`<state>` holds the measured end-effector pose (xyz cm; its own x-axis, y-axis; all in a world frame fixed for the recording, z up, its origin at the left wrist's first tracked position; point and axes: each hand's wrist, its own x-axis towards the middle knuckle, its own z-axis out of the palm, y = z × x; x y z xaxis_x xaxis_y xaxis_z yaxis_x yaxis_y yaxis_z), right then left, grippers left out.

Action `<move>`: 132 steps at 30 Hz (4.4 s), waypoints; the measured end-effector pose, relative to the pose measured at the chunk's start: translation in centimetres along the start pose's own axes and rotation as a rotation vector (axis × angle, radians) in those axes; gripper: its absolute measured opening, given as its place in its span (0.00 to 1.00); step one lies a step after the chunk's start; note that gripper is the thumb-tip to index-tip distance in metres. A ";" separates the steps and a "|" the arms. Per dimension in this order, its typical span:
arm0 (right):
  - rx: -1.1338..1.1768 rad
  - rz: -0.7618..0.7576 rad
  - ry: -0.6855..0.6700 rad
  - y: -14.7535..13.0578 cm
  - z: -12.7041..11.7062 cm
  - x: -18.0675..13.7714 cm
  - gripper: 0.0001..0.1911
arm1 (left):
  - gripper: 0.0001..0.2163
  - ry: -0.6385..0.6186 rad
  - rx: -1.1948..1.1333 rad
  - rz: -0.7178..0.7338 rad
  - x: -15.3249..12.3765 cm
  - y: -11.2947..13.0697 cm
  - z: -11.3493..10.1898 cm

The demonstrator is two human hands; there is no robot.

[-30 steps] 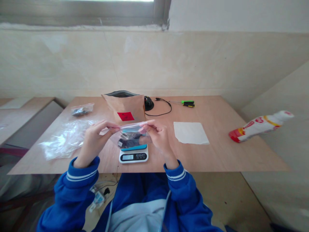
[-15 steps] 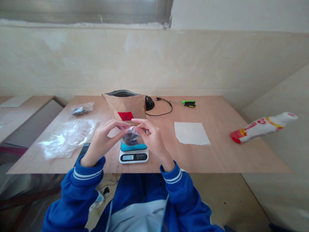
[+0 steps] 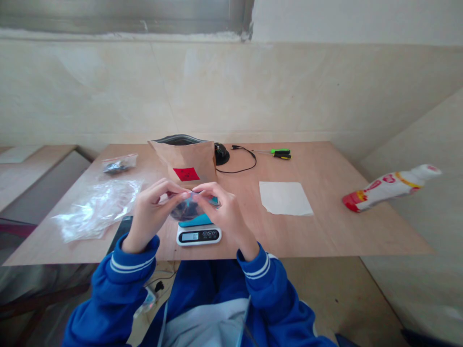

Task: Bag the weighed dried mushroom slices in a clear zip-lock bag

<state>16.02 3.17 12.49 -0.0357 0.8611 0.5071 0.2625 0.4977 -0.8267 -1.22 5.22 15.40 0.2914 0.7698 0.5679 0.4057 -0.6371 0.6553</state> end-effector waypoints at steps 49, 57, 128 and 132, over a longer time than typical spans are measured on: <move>0.042 0.141 0.150 0.5 0.2 -0.5 0.05 | 0.02 0.004 0.090 0.049 -0.6 -0.1 1.2; 0.002 0.118 0.173 0.8 0.2 -0.7 0.04 | 0.02 -0.010 0.083 0.015 -0.5 0.0 1.2; -0.787 -0.310 -0.146 -1.3 -0.7 -0.5 0.10 | 0.06 -0.103 0.564 0.162 -2.9 -0.6 1.0; -0.811 -0.287 -0.038 -0.4 -0.8 -0.2 0.13 | 0.07 -0.143 0.435 0.116 -3.3 -1.3 0.4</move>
<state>16.70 2.73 12.89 -0.2342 0.7235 0.6493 0.8457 0.4810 -0.2310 -2.38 3.47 12.49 0.4603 0.7115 0.5309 0.6800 -0.6670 0.3044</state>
